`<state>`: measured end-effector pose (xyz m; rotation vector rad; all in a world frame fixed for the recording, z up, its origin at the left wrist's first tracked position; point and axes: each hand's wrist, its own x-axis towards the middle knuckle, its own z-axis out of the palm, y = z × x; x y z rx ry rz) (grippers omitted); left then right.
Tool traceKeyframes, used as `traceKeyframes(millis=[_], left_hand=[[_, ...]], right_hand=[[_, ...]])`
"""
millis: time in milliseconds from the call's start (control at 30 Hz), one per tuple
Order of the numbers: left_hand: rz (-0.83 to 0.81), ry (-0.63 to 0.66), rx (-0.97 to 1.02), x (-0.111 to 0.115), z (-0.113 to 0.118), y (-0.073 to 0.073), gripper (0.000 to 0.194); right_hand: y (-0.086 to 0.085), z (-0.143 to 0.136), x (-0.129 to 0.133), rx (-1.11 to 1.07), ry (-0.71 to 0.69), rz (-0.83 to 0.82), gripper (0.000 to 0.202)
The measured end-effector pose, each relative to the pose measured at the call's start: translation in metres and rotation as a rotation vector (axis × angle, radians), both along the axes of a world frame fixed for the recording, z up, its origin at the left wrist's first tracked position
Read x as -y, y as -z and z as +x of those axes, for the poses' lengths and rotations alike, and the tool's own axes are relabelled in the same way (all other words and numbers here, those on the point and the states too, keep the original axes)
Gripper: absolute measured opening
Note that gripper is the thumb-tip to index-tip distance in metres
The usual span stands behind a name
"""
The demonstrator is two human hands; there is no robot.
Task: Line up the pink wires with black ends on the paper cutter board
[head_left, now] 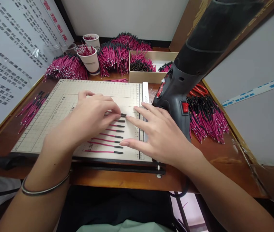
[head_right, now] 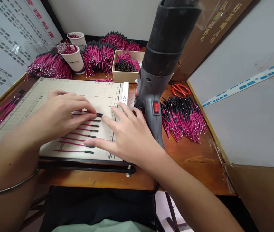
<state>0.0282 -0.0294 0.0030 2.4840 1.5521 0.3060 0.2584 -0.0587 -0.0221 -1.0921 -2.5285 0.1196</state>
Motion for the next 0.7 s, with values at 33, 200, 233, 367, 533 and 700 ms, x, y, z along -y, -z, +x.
traceKeyframes(millis=[33, 200, 233, 367, 533, 700], left_hand=[[-0.002, 0.0, 0.004, -0.0001, -0.0004, 0.0003, 0.028], [-0.001, 0.019, 0.041, 0.0003, -0.0021, 0.0021, 0.031], [0.0, 0.021, 0.046, 0.0003, -0.0021, 0.0022, 0.031], [-0.016, 0.014, 0.044, 0.0004, -0.0011, 0.0006, 0.031], [-0.017, 0.019, 0.05, 0.0002, -0.0002, -0.001, 0.031], [-0.009, 0.008, 0.04, 0.0007, -0.0007, 0.0004, 0.029]], right_hand=[[0.0001, -0.0001, 0.0, 0.004, 0.002, -0.002, 0.064], [-0.0003, 0.0003, -0.0004, 0.023, 0.003, -0.014, 0.064], [-0.0005, 0.0004, -0.0004, 0.024, 0.003, -0.016, 0.063], [-0.0012, 0.0003, -0.0003, 0.019, 0.003, -0.024, 0.063], [-0.0007, 0.0005, -0.0004, 0.019, 0.001, -0.011, 0.063], [-0.0002, 0.0007, -0.0006, 0.029, 0.004, -0.007, 0.062]])
